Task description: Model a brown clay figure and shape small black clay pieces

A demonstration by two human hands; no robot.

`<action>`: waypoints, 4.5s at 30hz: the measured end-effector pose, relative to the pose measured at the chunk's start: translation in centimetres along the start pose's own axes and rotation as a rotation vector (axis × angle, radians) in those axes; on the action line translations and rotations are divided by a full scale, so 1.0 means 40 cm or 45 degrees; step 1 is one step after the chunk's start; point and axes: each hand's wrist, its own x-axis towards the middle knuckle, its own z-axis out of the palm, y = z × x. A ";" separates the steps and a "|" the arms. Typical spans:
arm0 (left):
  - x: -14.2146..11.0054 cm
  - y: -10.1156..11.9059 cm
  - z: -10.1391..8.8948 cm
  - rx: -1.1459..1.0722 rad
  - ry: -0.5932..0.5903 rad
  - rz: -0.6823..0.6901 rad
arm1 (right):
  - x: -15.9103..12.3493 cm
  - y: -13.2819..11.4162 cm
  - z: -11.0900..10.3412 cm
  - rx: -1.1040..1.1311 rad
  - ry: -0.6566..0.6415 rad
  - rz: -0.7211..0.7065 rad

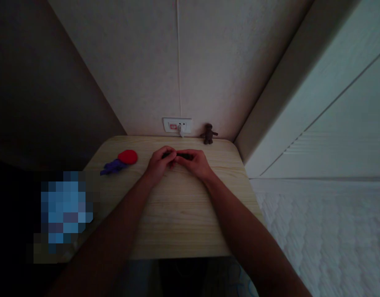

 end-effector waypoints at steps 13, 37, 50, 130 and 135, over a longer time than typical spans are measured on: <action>0.010 -0.006 -0.013 0.029 0.212 0.050 | 0.015 0.018 -0.001 0.123 0.294 0.128; -0.015 -0.003 -0.026 0.881 0.251 0.279 | 0.015 -0.005 -0.015 0.293 0.371 0.176; -0.006 0.007 -0.050 0.390 0.873 0.345 | 0.015 0.007 -0.011 0.282 0.387 0.153; -0.026 0.018 0.065 0.245 0.449 0.277 | 0.004 0.007 0.033 0.436 0.239 -0.025; -0.019 0.005 0.060 -0.086 0.251 0.173 | 0.003 -0.010 0.058 0.373 0.289 -0.131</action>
